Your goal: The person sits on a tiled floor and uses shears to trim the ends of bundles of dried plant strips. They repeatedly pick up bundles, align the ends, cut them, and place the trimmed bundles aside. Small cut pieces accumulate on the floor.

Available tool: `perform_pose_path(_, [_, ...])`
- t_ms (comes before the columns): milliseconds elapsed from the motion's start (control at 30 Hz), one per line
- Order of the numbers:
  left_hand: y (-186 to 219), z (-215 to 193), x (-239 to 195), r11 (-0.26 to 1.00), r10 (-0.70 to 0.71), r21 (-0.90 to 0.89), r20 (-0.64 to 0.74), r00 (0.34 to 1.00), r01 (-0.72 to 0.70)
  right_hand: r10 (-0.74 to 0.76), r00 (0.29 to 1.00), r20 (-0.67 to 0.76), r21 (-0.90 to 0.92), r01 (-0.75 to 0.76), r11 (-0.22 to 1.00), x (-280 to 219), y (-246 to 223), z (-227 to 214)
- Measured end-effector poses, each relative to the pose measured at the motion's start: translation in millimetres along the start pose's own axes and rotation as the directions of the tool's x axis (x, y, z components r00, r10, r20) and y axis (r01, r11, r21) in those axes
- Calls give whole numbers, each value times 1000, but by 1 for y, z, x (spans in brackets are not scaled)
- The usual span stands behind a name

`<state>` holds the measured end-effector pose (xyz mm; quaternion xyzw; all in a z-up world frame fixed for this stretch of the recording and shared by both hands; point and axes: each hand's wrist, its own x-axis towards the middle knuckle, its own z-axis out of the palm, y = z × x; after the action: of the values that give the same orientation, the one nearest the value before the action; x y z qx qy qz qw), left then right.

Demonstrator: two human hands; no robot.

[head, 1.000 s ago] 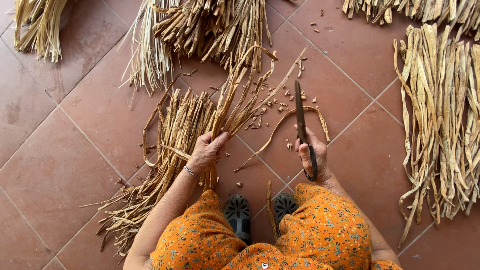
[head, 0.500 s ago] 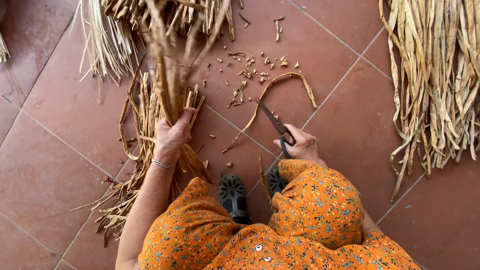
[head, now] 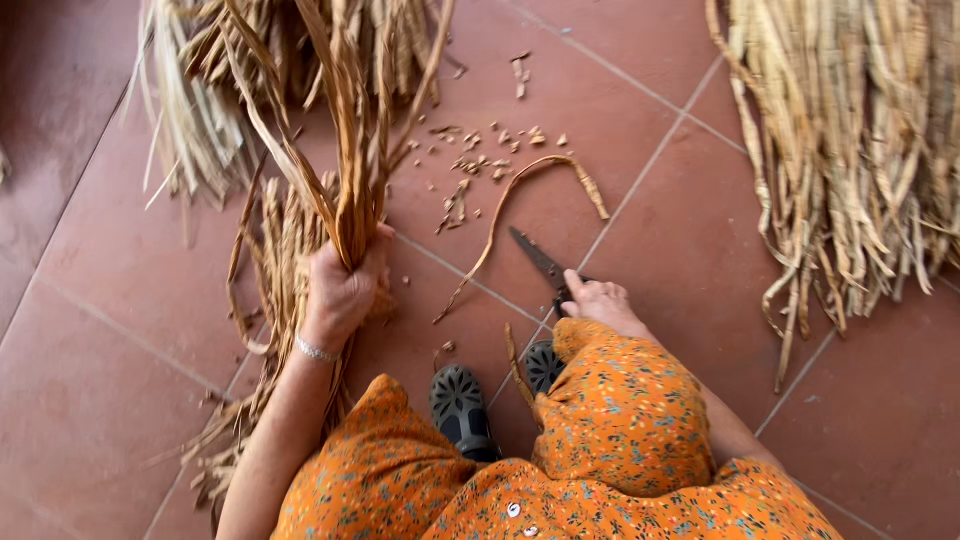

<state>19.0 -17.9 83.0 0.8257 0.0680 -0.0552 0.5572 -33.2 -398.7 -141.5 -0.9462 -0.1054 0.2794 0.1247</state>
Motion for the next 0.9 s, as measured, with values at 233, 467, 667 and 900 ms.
perform_pose_path(233, [4, 31, -3, 941, 144, 283, 157, 977, -185, -144, 988, -56, 31, 145, 989, 6, -45, -70])
perform_pose_path(467, [-16, 78, 4, 676, 379, 451, 466, 800, -583, -503, 795, -339, 934, 350, -75, -21, -121, -161])
perform_pose_path(667, [-14, 102, 16, 324, 109, 704, 635, 764, -632, -296, 937, -188, 903, 47, -426, 2, -119, -136])
perform_pose_path(900, [21, 105, 20, 517, 322, 582, 548, 772, -628, 138, 967, -213, 884, 251, -393, 27, -78, -145])
